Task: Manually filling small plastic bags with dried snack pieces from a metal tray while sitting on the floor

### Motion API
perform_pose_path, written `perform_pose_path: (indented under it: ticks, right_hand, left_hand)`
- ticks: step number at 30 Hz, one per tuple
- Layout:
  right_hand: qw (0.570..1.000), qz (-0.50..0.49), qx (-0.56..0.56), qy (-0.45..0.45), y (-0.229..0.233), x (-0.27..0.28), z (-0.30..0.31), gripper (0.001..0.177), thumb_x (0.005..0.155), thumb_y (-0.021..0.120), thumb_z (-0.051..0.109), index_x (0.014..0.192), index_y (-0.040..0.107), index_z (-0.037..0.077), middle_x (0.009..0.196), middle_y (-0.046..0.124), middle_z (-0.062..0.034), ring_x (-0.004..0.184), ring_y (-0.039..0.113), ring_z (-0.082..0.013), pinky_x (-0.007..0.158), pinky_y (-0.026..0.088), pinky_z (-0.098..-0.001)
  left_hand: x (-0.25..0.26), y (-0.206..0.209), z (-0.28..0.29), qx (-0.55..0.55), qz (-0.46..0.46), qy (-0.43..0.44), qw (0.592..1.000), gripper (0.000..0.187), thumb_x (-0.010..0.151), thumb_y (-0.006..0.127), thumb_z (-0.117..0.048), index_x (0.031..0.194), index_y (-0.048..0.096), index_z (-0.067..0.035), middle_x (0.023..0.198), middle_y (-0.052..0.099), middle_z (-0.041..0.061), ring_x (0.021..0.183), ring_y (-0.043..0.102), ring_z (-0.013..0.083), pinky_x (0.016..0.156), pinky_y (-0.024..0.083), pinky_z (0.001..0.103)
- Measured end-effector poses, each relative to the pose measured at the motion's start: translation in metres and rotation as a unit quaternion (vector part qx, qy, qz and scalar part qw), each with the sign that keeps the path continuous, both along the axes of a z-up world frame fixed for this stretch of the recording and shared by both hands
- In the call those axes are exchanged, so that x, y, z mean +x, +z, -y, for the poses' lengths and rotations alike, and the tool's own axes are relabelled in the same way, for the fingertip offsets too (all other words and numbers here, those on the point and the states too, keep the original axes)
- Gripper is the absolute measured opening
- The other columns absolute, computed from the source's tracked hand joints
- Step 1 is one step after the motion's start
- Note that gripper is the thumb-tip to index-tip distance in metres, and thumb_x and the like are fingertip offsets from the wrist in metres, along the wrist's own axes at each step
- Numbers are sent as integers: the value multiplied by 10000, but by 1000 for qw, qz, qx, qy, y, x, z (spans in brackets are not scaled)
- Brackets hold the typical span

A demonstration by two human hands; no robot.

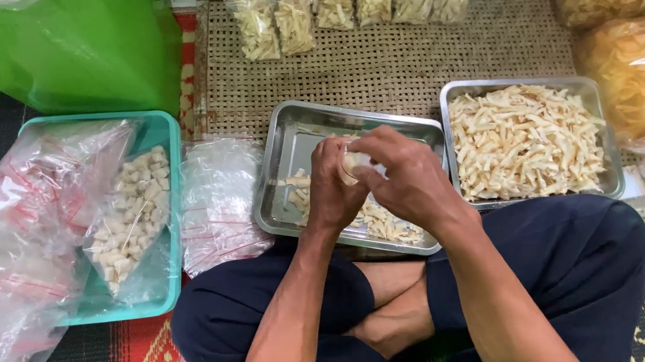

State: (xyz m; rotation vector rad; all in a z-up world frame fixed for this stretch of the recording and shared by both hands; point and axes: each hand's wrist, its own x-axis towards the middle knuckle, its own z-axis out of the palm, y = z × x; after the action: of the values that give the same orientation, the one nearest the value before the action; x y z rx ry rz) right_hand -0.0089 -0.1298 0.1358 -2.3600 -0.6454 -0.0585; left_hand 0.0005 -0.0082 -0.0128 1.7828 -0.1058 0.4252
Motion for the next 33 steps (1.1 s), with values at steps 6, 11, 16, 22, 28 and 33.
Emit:
perform_pose_path:
  ticks: [6,11,16,22,28,33]
  right_hand:
    - [988,41,-15,-147,-38,20,12,212,922,795,232,1062,763,75,959,713,-124,818,747,-315,730,589,-444]
    - [975,-87,-91,-181,-61,41,22,117,878,709,316,957,791,288,850,768,-7,856,743,-354,815,594,-506]
    - [988,-73,59,-124,-4,39,26,108,919,710,43,983,791,76,704,696,-106,627,663,-224,624,538,-360]
    - [954,-138,250,-95,49,33,21,63,910,745,-4,972,746,-16,655,659,-100,587,602,-123,573,523,-265]
    - [943,-146,278,-111,34,28,16,63,910,696,-10,948,728,-49,636,642,-117,578,569,-130,566,493,-263]
    - [955,-72,239,-160,2,26,20,51,936,718,40,957,747,3,614,642,-76,556,541,-69,528,447,-224]
  left_hand:
    - [-1,16,1,3,2,37,999,478,724,862,-313,1063,617,-81,1027,640,141,1093,641,386,1036,472,477]
    - [-4,17,0,-9,-27,-2,1000,786,545,968,-322,1209,611,-101,1184,634,132,1324,513,404,1173,368,478]
    - [-10,49,-10,-297,-121,-110,941,1019,664,797,-19,1535,303,-210,1616,273,214,1505,177,485,1181,269,599]
    - [4,18,-12,-588,-154,-161,778,698,895,596,-70,1527,337,-213,1544,407,143,1460,315,343,1073,362,544]
    - [13,-5,-9,-646,-112,-202,728,422,983,626,-116,1393,530,-93,1332,644,208,1203,647,356,964,558,534]
    - [17,-12,-12,-657,-133,-122,732,228,980,651,-117,1205,655,-80,1184,719,235,1070,712,397,894,620,537]
